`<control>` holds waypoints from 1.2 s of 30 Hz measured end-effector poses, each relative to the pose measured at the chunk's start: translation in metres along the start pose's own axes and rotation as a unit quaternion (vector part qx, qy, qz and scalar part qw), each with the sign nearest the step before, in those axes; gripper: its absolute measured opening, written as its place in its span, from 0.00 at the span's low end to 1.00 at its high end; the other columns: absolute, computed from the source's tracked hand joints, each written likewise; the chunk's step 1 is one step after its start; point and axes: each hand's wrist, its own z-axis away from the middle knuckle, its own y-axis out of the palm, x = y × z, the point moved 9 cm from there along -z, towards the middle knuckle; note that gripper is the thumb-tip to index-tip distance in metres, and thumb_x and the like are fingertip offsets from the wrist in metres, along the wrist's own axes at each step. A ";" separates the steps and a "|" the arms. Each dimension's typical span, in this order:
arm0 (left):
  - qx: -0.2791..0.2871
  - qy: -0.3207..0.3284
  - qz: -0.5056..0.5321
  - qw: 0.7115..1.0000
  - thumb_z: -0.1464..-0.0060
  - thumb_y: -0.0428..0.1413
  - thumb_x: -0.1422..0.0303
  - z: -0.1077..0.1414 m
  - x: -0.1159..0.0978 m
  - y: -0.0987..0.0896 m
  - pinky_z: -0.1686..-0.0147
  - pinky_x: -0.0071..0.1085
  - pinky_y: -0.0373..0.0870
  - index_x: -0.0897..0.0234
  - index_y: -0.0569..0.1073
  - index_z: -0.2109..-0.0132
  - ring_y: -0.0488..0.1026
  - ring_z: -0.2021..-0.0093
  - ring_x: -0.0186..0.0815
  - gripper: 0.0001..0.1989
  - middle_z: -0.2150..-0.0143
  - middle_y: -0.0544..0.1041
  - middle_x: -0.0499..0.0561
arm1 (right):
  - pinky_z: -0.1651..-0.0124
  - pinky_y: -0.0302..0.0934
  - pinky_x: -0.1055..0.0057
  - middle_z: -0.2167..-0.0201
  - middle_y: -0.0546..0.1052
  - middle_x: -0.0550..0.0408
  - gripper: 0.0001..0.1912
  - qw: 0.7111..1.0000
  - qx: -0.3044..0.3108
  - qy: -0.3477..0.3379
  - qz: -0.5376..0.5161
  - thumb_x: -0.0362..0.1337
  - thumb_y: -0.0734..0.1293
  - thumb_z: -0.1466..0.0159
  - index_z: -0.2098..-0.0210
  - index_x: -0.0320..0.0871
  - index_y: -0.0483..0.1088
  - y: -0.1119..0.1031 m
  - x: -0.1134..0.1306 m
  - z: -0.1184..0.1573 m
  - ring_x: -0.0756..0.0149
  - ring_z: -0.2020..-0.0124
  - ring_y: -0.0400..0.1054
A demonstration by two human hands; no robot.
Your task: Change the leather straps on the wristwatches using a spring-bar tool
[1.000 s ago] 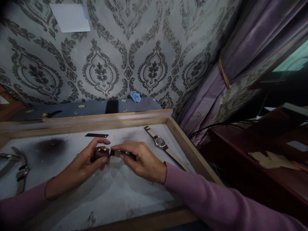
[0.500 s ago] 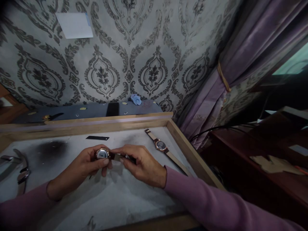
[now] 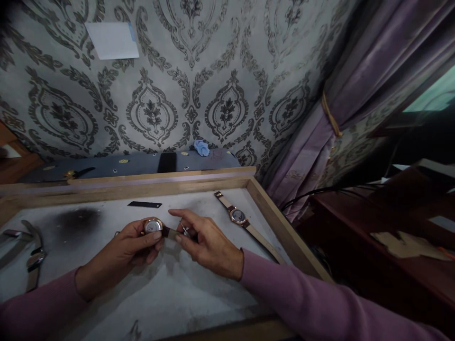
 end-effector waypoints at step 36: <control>-0.041 -0.015 -0.012 0.999 0.52 0.56 0.65 0.000 0.002 -0.004 0.84 0.25 0.39 0.64 0.61 0.77 0.49 0.84 0.22 0.13 0.83 0.56 0.39 | 0.78 0.55 0.77 0.72 0.66 0.61 0.22 0.978 0.015 0.105 -0.177 0.42 0.63 0.35 0.45 0.38 0.62 0.013 -0.027 -0.001 0.77 0.81 0.64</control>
